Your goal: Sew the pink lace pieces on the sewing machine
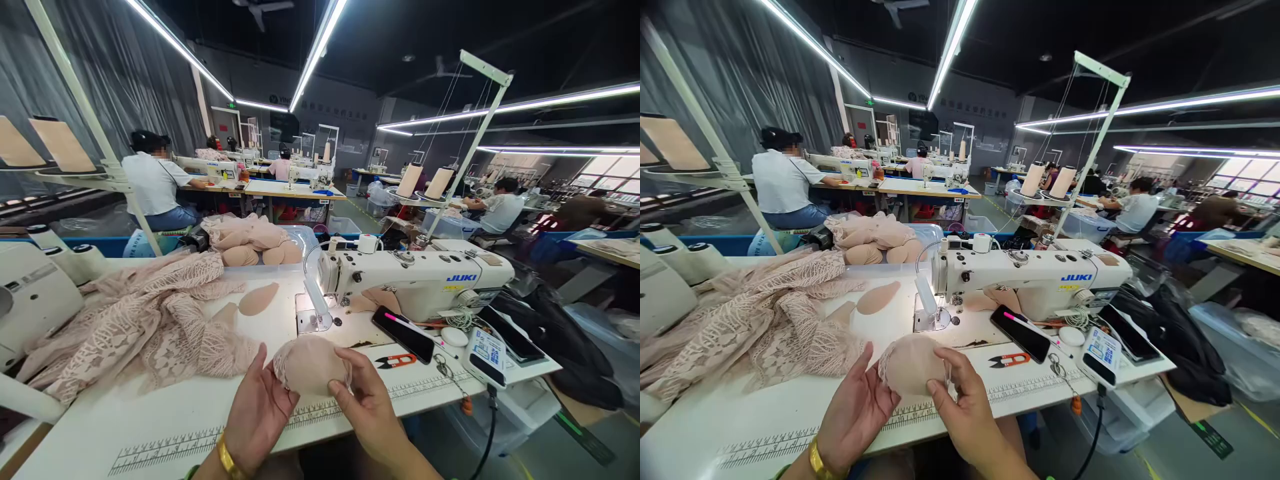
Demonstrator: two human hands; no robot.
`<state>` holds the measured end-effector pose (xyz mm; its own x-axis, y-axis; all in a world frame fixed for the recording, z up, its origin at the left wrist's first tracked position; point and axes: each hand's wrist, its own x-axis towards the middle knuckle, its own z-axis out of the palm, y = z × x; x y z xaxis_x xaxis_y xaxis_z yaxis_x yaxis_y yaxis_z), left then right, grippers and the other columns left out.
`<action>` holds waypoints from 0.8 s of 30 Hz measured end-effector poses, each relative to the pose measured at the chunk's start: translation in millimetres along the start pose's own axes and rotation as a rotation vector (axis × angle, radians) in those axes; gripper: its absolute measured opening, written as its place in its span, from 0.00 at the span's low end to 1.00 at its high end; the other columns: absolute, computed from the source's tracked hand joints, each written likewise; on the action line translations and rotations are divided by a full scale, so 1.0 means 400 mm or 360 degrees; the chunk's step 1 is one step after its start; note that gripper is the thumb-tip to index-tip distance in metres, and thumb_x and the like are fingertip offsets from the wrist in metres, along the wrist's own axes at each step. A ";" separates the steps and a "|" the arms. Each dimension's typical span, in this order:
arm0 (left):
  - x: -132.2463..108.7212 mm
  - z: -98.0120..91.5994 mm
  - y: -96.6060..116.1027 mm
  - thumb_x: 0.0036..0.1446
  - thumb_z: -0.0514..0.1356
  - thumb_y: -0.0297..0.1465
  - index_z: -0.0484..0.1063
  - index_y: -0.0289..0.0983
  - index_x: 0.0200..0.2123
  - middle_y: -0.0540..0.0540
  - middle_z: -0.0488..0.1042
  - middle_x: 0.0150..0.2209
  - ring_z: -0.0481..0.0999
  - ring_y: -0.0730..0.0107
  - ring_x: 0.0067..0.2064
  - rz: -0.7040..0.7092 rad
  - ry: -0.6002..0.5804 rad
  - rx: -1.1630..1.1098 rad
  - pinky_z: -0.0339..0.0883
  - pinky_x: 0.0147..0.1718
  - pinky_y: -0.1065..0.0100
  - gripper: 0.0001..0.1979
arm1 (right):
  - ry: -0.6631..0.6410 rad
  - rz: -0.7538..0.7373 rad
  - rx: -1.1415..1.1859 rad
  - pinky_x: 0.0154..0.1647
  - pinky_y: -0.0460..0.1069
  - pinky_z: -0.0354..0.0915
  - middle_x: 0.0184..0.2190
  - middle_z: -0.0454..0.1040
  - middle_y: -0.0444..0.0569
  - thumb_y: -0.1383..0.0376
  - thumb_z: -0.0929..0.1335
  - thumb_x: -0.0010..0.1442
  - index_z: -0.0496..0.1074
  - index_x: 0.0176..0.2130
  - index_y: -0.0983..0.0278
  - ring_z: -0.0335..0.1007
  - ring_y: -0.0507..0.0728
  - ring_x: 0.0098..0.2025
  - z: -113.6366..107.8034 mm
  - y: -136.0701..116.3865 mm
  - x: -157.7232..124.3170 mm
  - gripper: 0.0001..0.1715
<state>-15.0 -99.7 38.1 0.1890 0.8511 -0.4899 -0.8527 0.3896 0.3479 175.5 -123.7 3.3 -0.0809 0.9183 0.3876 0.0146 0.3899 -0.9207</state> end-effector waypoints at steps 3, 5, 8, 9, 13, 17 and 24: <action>-0.007 0.005 -0.012 0.72 0.59 0.32 0.79 0.30 0.48 0.36 0.85 0.43 0.86 0.57 0.40 0.0005 -0.0017 0.0019 0.83 0.38 0.63 0.12 | -0.0053 0.0095 0.0098 0.55 0.51 0.74 0.56 0.79 0.51 0.56 0.72 0.69 0.73 0.60 0.52 0.78 0.60 0.54 0.004 0.019 -0.004 0.21; -0.003 0.004 -0.022 0.66 0.65 0.26 0.81 0.32 0.45 0.38 0.85 0.44 0.86 0.57 0.42 0.0091 0.0041 0.0122 0.83 0.42 0.62 0.07 | -0.0098 0.0136 0.0107 0.55 0.51 0.74 0.56 0.78 0.51 0.55 0.72 0.69 0.73 0.60 0.52 0.78 0.61 0.54 0.008 0.037 -0.013 0.22; 0.012 -0.003 -0.027 0.59 0.71 0.25 0.82 0.32 0.43 0.38 0.85 0.45 0.86 0.55 0.44 0.0201 0.0071 0.0253 0.83 0.45 0.62 0.08 | -0.0087 0.0220 0.0116 0.53 0.51 0.73 0.53 0.79 0.51 0.53 0.72 0.69 0.73 0.61 0.53 0.77 0.61 0.52 0.012 0.062 -0.026 0.24; 0.017 -0.006 -0.026 0.58 0.73 0.27 0.82 0.32 0.43 0.37 0.85 0.45 0.86 0.53 0.45 0.0221 0.0059 0.0272 0.83 0.45 0.61 0.09 | -0.0077 0.0255 0.0143 0.52 0.51 0.73 0.51 0.80 0.51 0.52 0.73 0.68 0.72 0.61 0.53 0.77 0.61 0.51 0.013 0.067 -0.027 0.25; 0.024 -0.008 -0.028 0.53 0.77 0.36 0.82 0.33 0.46 0.38 0.85 0.48 0.84 0.49 0.50 0.0287 -0.0006 0.0401 0.82 0.46 0.61 0.20 | -0.0059 0.0403 0.0356 0.53 0.53 0.74 0.53 0.80 0.53 0.50 0.75 0.65 0.70 0.64 0.55 0.78 0.62 0.50 0.018 0.072 -0.015 0.32; 0.024 -0.003 -0.032 0.49 0.79 0.35 0.81 0.38 0.49 0.42 0.84 0.50 0.83 0.52 0.52 0.0497 -0.0093 0.0651 0.80 0.46 0.64 0.24 | 0.0125 0.0303 0.0194 0.60 0.57 0.72 0.57 0.78 0.53 0.53 0.75 0.65 0.74 0.60 0.55 0.76 0.64 0.57 0.015 0.069 0.001 0.27; 0.029 -0.007 -0.010 0.48 0.79 0.30 0.80 0.33 0.29 0.48 0.80 0.27 0.78 0.69 0.30 0.0421 -0.0159 0.0600 0.77 0.33 0.72 0.11 | 0.0050 0.0153 -0.0124 0.64 0.58 0.69 0.58 0.78 0.52 0.57 0.73 0.67 0.77 0.59 0.53 0.74 0.66 0.60 -0.007 0.046 0.009 0.21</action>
<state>-10.7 -92.3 29.0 0.0509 0.9609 -0.2722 -0.6451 0.2397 0.7255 178.2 -113.1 -12.3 -0.0444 0.9528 0.3003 0.0983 0.3033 -0.9478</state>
